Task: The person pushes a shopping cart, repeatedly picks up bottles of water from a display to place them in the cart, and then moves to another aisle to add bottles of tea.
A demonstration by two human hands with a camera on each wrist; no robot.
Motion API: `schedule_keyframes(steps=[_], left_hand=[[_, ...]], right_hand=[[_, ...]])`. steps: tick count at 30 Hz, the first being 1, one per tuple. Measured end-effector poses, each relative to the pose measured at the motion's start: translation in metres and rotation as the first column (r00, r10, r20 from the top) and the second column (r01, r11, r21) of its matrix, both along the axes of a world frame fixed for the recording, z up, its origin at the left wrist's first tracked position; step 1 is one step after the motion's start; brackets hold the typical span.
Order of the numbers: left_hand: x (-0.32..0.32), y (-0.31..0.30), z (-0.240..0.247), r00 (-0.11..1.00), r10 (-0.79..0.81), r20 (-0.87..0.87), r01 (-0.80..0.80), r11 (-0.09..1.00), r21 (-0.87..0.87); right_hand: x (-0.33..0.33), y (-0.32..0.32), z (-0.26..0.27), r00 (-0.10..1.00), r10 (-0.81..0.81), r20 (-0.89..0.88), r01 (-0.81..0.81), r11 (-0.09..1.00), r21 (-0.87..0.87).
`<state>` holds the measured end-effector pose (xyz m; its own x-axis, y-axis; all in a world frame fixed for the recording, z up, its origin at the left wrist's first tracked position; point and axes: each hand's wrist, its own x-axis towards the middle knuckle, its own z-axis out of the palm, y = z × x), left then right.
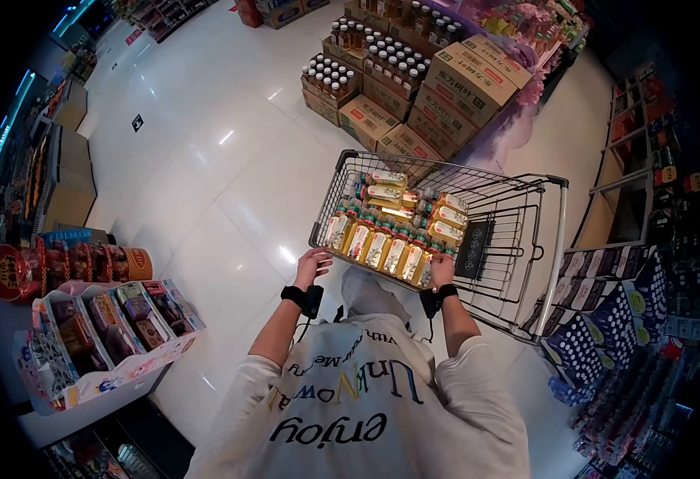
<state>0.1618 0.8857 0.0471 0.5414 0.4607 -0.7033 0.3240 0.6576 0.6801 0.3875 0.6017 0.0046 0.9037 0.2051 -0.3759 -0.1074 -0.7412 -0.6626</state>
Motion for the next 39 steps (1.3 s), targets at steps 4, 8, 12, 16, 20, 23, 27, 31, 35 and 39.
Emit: schedule_keyframes(steps=[4,8,12,16,20,23,27,31,35,39], left_hand=[[0.033,0.062,-0.005,0.975,-0.169,-0.144,0.165,0.986,-0.038],[0.062,0.109,-0.01,0.988,-0.113,-0.106,0.108,0.992,-0.059],[0.059,0.176,-0.025,0.982,-0.15,-0.118,0.133,0.981,-0.142],[0.088,0.224,-0.035,0.943,-0.297,-0.15,0.271,0.947,-0.17],[0.125,0.305,-0.048,0.917,-0.389,-0.087,0.377,0.918,-0.126],[0.106,0.388,-0.04,0.931,-0.365,-0.021,0.363,0.93,-0.063],[0.11,0.463,-0.035,0.96,-0.264,-0.094,0.253,0.961,-0.114],[0.125,0.518,-0.033,0.981,-0.168,-0.097,0.151,0.975,-0.161],[0.169,0.542,-0.022,0.977,-0.209,-0.046,0.191,0.949,-0.249],[0.223,0.604,-0.019,0.954,-0.293,-0.062,0.276,0.94,-0.201]], right_hand=[[0.011,0.044,-0.037,0.993,-0.089,-0.081,0.088,0.996,-0.021],[0.015,0.065,-0.043,0.973,0.01,-0.229,-0.039,0.992,-0.121],[-0.006,0.148,-0.042,0.969,0.012,-0.247,-0.037,0.994,-0.1],[-0.01,0.197,-0.069,0.97,-0.02,-0.244,0.012,0.999,-0.035],[0.001,0.275,-0.038,0.927,-0.123,-0.355,0.11,0.992,-0.058],[-0.011,0.337,-0.043,0.954,-0.032,-0.299,-0.001,0.994,-0.11],[0.013,0.406,-0.03,0.977,0.003,-0.215,-0.023,0.996,-0.09],[0.026,0.476,-0.026,0.945,-0.185,-0.269,0.216,0.972,0.089],[0.054,0.515,-0.042,0.943,-0.254,-0.213,0.28,0.955,0.099],[0.105,0.562,-0.078,0.848,-0.435,-0.302,0.501,0.844,0.193]])
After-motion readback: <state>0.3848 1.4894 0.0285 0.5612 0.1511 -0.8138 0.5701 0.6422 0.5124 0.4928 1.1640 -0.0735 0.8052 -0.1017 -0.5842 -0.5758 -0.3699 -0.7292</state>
